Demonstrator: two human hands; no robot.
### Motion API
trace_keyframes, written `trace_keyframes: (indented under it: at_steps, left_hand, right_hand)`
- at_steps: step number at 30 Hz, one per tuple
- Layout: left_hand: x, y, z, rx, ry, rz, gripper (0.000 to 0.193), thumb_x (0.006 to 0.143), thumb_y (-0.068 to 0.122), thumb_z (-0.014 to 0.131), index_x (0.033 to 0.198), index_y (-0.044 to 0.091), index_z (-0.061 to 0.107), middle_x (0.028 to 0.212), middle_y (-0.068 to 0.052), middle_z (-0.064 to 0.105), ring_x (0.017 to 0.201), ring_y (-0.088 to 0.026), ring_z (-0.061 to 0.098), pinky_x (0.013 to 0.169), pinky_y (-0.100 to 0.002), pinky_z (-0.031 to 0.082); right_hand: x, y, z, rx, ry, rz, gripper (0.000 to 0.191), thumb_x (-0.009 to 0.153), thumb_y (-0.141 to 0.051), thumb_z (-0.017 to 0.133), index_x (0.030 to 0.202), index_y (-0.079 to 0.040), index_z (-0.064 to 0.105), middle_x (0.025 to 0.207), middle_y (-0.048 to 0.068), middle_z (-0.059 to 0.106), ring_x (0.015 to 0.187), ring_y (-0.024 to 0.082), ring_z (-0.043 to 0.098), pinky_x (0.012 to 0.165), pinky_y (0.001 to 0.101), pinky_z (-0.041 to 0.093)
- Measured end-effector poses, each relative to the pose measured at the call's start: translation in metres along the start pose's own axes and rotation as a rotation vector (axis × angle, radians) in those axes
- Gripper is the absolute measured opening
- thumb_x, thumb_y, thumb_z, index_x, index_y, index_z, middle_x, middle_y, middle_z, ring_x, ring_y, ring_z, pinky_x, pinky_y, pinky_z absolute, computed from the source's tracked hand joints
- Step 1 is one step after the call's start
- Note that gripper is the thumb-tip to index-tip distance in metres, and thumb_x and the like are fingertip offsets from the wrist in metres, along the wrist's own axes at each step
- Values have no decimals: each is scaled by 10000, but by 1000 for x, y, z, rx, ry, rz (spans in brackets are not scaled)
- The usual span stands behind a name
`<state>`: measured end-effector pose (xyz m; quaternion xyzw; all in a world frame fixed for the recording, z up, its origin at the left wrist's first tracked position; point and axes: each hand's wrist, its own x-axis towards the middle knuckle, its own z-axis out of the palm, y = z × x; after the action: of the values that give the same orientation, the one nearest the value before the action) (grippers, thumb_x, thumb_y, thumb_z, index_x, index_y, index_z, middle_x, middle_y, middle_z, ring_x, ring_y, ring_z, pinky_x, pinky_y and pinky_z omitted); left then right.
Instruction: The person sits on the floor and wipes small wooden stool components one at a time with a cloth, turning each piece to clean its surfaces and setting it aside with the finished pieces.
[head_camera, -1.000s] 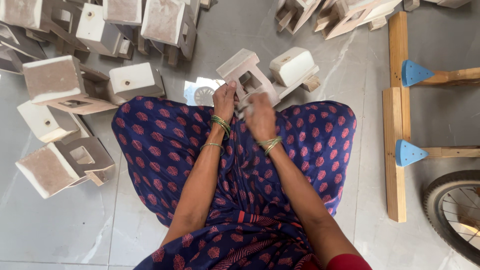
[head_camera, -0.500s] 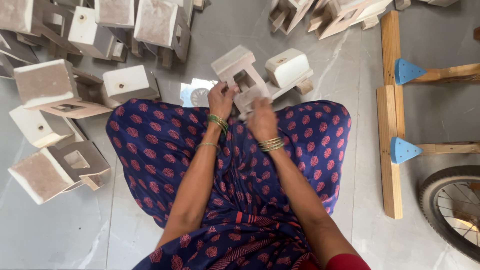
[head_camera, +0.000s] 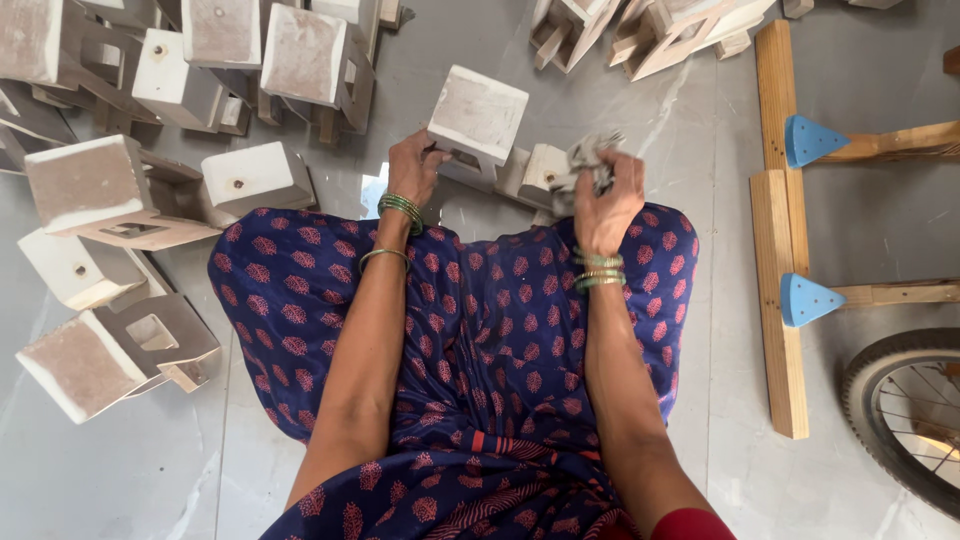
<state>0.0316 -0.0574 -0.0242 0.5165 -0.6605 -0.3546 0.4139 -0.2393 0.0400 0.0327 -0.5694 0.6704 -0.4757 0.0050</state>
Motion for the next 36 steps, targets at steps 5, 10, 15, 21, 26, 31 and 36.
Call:
trace_keyframes:
  at_steps: [5,10,15,21,26,31,36]
  left_hand:
    - [-5,-9,9,45,32,-154,298,791,73,805,1037,-45,684,979,-198,750,913,-287,758,825,-367,581]
    - [-8,-6,12,87,87,-183,308,790,59,794,1078,-17,713,1011,-201,760,934,-318,756,861,-378,571]
    - [-11,0,13,61,111,-164,259,825,57,776,1063,-25,714,991,-209,763,914,-334,756,849,-387,567]
    - [-14,1,14,15,120,-142,264,819,54,762,1064,-26,710,972,-201,765,900,-322,757,841,-381,562]
    - [-15,2,18,45,131,-192,302,817,71,782,1088,-28,695,971,-202,756,866,-321,739,826,-385,555]
    - [-18,2,18,-4,128,-197,314,808,49,755,1112,-14,703,973,-184,764,857,-306,735,824,-388,556]
    - [-20,0,19,-12,119,-195,308,825,50,748,1125,-6,705,980,-173,766,872,-280,743,842,-366,559]
  right_hand:
    - [3,5,40,-288,-124,-57,352,709,18,740,1060,-8,726,1043,175,689,958,363,639,888,468,522]
    - [-8,-7,75,-113,-345,-261,308,750,60,695,1040,-31,745,1037,165,711,1010,356,629,947,454,534]
    - [-5,-8,78,-63,-505,-266,247,812,-6,735,1058,-17,729,1034,189,709,1014,381,639,922,458,531]
    - [36,7,90,-139,-530,-389,338,794,-144,739,1118,-54,719,1104,167,727,1044,384,653,898,479,521]
    - [47,13,93,-398,-854,-427,222,792,-190,755,1006,-137,779,993,111,732,991,355,650,821,490,494]
    - [46,16,91,-156,-923,-421,268,801,-226,746,1054,-141,770,952,100,705,959,320,638,895,491,429]
    - [37,20,93,-369,-837,-724,224,662,-280,714,858,-224,806,944,33,722,907,254,640,803,492,398]
